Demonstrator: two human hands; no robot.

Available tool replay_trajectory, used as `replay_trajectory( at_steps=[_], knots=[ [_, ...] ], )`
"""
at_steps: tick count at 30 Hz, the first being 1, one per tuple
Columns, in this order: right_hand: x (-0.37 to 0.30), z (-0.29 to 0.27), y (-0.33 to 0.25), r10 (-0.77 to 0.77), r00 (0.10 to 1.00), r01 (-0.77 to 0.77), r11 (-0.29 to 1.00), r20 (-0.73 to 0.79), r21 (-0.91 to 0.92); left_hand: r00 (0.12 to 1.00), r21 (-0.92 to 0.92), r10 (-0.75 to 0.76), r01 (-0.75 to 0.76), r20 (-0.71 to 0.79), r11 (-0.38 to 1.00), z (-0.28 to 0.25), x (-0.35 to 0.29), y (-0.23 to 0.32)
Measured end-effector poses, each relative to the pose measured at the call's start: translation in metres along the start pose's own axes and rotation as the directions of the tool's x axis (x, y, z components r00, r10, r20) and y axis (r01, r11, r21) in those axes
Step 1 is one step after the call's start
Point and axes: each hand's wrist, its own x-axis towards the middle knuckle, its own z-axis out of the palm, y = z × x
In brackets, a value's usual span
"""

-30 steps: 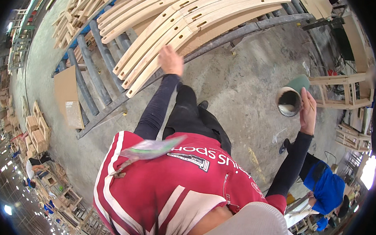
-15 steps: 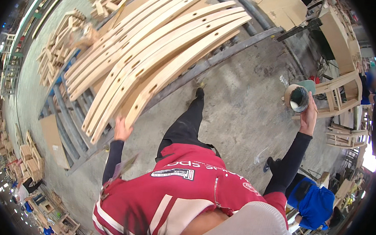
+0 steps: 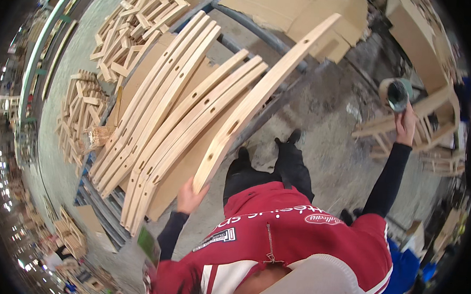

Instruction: The person applies a white adhesive to pre-drilled holes in curved wooden slats using a small brush and a container. They repeatedly dip the brush into the container and fill the holes on multiple slats arranged on a metal rack.

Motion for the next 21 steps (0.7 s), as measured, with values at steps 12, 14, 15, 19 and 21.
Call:
replay_trajectory(
  at_steps=[12,14,15,19,21],
  knots=[
    [0.250,-0.125,-0.069,0.022,0.999,-0.014,0.966,0.025,-0.260,0.993,-0.083,0.063,-0.072,-0.099,0.994,0.310,0.445,0.305],
    [0.295,-0.129,-0.091,0.076,0.994,-0.043,0.935,0.079,-0.353,0.984,-0.044,0.028,-0.037,-0.178,0.998,0.346,0.494,0.316],
    [0.291,-0.080,-0.076,0.042,0.999,-0.048,0.943,-0.027,-0.330,0.951,-0.008,0.087,-0.093,-0.298,0.996,0.346,0.507,0.312],
    [0.275,-0.041,-0.090,0.076,0.986,-0.118,0.947,-0.150,-0.299,0.843,-0.019,0.323,-0.366,-0.430,0.930,0.245,0.523,0.318],
    [0.282,-0.052,-0.082,-0.075,0.997,0.064,0.913,-0.012,-0.402,0.748,0.002,0.287,-0.357,-0.598,0.934,0.157,0.517,0.270]
  ],
)
